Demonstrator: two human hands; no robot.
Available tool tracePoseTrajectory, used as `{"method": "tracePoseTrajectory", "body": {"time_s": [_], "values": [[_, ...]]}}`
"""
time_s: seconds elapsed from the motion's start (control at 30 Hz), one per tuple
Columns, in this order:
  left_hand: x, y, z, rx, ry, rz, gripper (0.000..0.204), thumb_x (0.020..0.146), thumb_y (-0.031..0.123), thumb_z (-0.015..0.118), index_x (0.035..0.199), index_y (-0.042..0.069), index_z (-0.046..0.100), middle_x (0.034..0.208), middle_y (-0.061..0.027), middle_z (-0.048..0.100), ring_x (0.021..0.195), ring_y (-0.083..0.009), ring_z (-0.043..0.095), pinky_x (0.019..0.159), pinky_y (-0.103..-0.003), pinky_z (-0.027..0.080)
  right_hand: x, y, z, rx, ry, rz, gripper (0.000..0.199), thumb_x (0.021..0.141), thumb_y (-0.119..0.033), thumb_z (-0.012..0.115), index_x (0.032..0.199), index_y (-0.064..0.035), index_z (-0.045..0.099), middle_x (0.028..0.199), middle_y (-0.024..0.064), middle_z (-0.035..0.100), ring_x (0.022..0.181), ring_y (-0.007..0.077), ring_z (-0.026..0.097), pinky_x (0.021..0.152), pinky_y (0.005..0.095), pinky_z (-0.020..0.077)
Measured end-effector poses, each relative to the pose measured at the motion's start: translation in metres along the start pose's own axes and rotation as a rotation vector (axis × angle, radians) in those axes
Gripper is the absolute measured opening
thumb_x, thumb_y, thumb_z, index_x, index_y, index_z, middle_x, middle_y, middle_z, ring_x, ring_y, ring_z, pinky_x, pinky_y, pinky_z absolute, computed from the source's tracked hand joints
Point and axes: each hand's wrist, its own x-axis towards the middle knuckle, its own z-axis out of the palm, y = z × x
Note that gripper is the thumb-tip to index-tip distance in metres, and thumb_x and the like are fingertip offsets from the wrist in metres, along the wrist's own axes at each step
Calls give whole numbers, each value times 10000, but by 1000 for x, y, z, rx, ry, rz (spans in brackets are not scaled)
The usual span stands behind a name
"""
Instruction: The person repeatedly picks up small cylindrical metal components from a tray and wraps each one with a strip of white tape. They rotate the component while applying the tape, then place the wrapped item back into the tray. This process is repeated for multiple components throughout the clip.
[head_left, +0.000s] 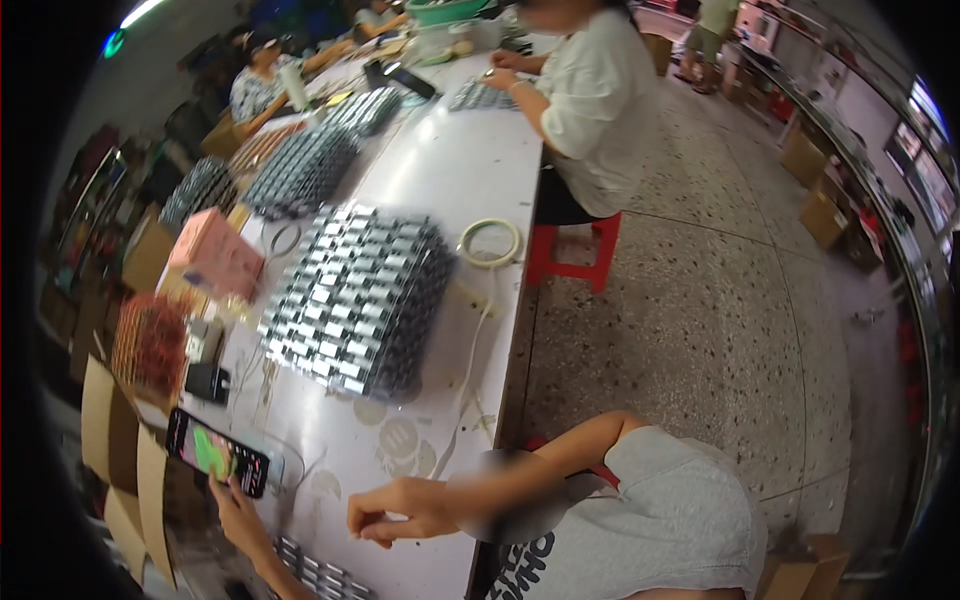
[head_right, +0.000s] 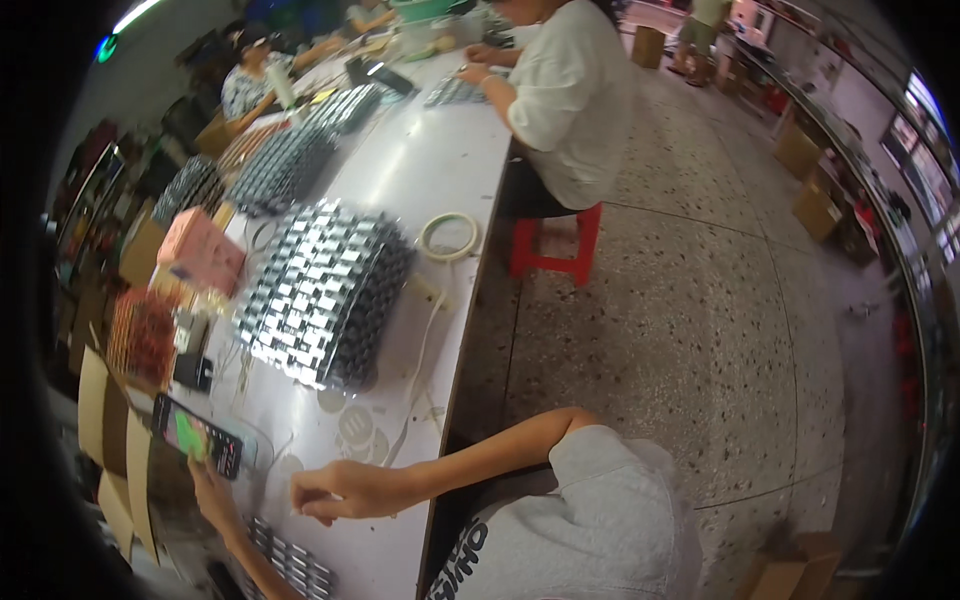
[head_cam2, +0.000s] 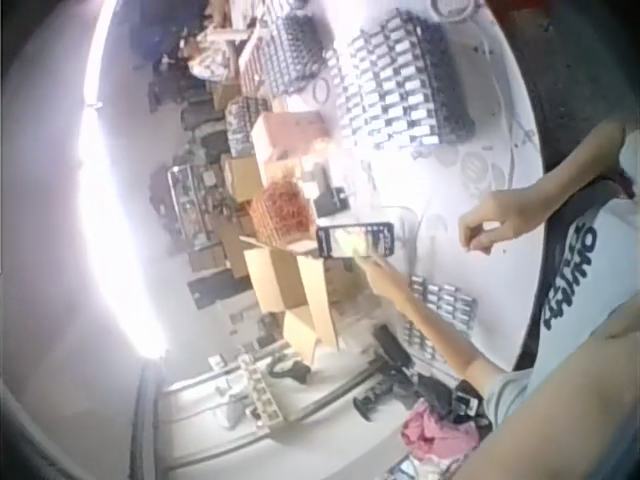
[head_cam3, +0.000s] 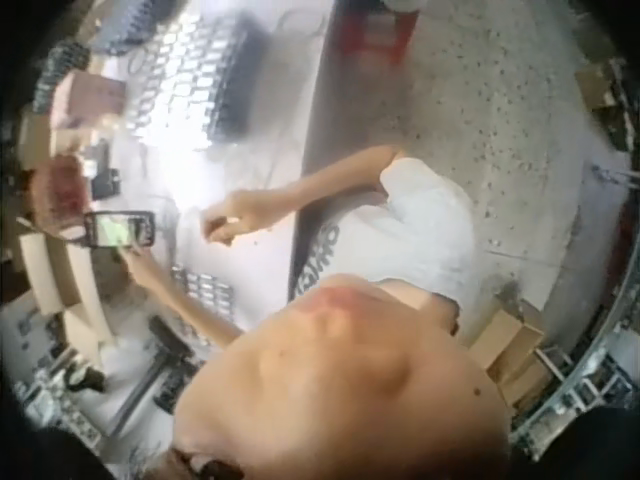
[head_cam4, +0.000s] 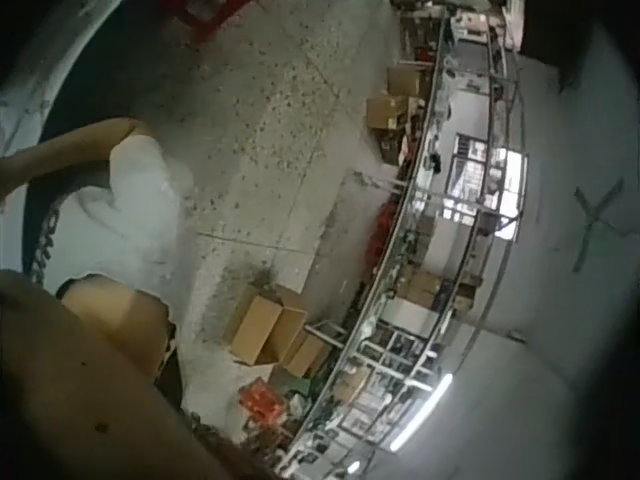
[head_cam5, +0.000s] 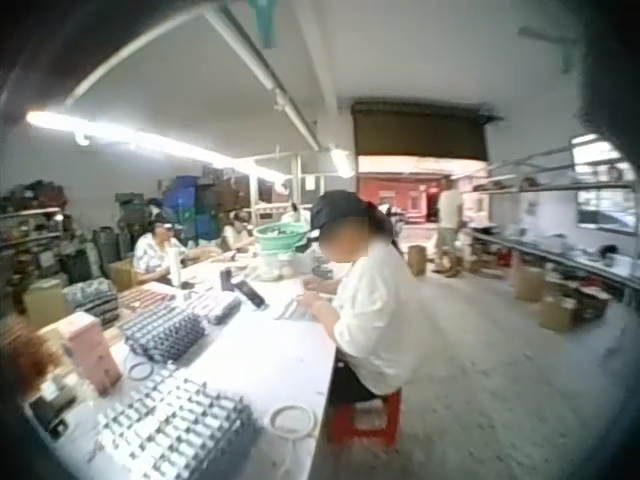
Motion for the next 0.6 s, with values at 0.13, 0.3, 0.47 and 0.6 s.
{"method": "tracePoseTrajectory", "body": {"time_s": [0.13, 0.3, 0.47, 0.6], "values": [[26, -39, 12, -278, 270, 116, 418, 881, 247, 433, 1248, 67, 346, 1023, -180, 550, 833, -264, 556, 691, -341, 417, -5, 8, 2, -16, 10, -29, 95, 861, -101, 472, 899, -14, 463, 651, 33, 523, 611, 104, 516, 588, 247, 399], [-9, 4, -29, -499, 270, 169, 345, 854, 190, 473, 1147, 17, 415, 1023, -150, 543, 863, -234, 539, 738, -327, 425, -9, -12, 2, -42, 31, -62, 90, 836, -97, 471, 864, -13, 450, 613, 33, 559, 588, 109, 544, 594, 261, 421], [-70, 54, -66, -518, 117, 395, 230, 817, 121, 536, 1015, 6, 517, 917, -115, 580, 801, -211, 545, 728, -313, 442, -8, -14, -2, 34, 10, -89, 107, 850, -108, 476, 865, -3, 460, 635, 32, 558, 609, 94, 546, 597, 242, 428], [-115, 67, -89, -827, -288, 321, 274, 832, 108, 501, 1081, 4, 458, 962, -123, 556, 784, -172, 526, 700, -273, 423, 4, -11, 1, 128, -43, -42, 123, 864, -123, 490, 885, -3, 497, 684, 17, 555, 633, 75, 546, 572, 209, 433]]}}
